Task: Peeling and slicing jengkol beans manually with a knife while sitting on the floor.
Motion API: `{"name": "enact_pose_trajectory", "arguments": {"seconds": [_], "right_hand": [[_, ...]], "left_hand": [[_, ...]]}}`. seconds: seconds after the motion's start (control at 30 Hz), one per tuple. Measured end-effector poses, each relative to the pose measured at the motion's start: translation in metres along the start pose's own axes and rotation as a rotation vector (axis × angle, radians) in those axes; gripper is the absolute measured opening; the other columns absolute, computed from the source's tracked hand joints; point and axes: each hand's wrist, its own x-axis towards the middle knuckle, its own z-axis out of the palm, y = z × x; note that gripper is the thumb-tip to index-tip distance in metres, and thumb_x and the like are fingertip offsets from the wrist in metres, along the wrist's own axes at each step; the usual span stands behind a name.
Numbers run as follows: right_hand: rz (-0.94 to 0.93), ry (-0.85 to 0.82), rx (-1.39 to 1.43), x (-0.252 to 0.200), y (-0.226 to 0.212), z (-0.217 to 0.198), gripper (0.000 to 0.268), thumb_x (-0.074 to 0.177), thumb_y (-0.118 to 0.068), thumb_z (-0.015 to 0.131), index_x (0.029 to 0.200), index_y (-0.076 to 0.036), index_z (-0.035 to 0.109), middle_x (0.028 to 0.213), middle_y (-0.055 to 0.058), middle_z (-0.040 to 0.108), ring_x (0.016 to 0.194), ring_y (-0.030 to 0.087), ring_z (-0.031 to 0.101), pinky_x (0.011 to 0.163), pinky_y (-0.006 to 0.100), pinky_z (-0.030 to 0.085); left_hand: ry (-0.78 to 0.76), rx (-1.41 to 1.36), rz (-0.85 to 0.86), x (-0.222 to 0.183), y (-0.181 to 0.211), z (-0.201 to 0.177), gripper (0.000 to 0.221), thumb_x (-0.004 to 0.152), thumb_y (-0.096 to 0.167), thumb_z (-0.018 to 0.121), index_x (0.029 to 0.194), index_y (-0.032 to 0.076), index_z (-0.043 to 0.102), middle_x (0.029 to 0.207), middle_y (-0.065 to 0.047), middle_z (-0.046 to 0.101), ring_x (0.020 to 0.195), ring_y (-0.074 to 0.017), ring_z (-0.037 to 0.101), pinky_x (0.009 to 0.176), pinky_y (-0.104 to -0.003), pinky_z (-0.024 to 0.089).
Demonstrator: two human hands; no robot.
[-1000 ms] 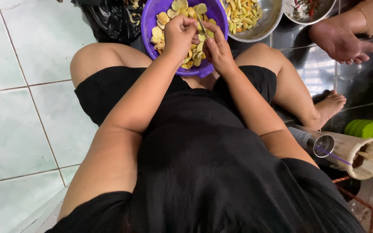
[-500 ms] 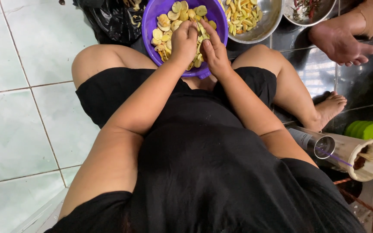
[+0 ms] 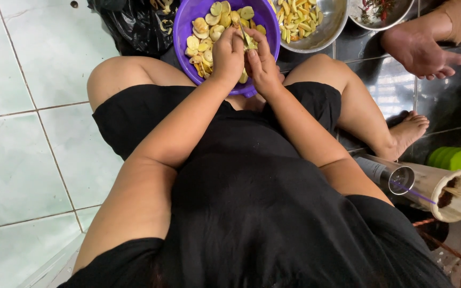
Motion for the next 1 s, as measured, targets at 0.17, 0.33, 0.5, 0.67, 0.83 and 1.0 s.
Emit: {"name": "enact_pose_trajectory", "arguments": {"seconds": [0.17,0.33,0.5,0.67,0.83,1.0], "right_hand": [[-0.054,0.036,-0.052,0.001,-0.002,0.002,0.042,0.115,-0.022,0.041,0.155,-0.010,0.036,0.094,0.002,0.054,0.073,0.009,0.043,0.070,0.022,0.037],[-0.124,0.073,-0.134,0.003,0.010,0.004,0.038,0.113,-0.017,0.041,0.149,-0.006,0.037,0.134,0.011,0.056,0.088,0.015,0.055,0.085,0.028,0.048],[-0.117,0.068,-0.206,0.007,0.018,-0.005,0.040,0.111,-0.018,0.044,0.148,-0.003,0.038,0.146,0.014,0.046,0.120,0.026,0.058,0.106,0.034,0.048],[-0.122,-0.017,-0.162,0.009,-0.006,-0.013,0.042,0.113,-0.030,0.041,0.153,-0.015,0.038,0.096,0.020,0.067,0.089,0.036,0.067,0.088,0.052,0.052],[-0.092,0.010,-0.177,0.006,0.015,-0.016,0.044,0.111,-0.030,0.042,0.154,-0.019,0.039,0.077,0.016,0.068,0.074,0.033,0.068,0.074,0.050,0.054],[-0.052,0.027,-0.194,0.006,0.011,-0.016,0.043,0.111,-0.030,0.040,0.152,-0.019,0.039,0.074,0.017,0.067,0.076,0.039,0.068,0.075,0.052,0.053]], "left_hand": [[0.048,0.031,0.011,-0.001,-0.007,0.009,0.018,0.094,0.011,0.047,0.091,0.006,0.064,0.067,-0.006,0.065,0.055,-0.0177,0.055,0.054,-0.033,0.048],[0.097,0.076,-0.010,-0.007,-0.018,0.017,0.027,0.093,0.015,0.047,0.100,-0.001,0.067,0.076,-0.015,0.073,0.063,-0.0280,0.065,0.062,-0.038,0.054],[-0.020,0.011,-0.164,-0.001,-0.015,0.016,0.038,0.094,0.016,0.043,0.116,-0.001,0.069,0.110,-0.019,0.076,0.101,-0.0326,0.072,0.092,-0.038,0.056],[0.139,0.019,-0.121,-0.007,-0.006,0.022,0.024,0.095,0.023,0.051,0.090,0.009,0.070,0.084,-0.017,0.072,0.093,-0.0388,0.070,0.084,-0.049,0.055],[0.126,0.132,-0.107,-0.006,-0.009,0.025,0.026,0.098,0.022,0.050,0.089,0.010,0.071,0.082,-0.017,0.072,0.092,-0.0394,0.070,0.083,-0.048,0.056],[0.191,0.227,-0.051,-0.008,-0.027,0.036,0.023,0.099,0.023,0.053,0.091,0.010,0.071,0.081,-0.017,0.072,0.088,-0.0418,0.069,0.077,-0.050,0.056]]}}
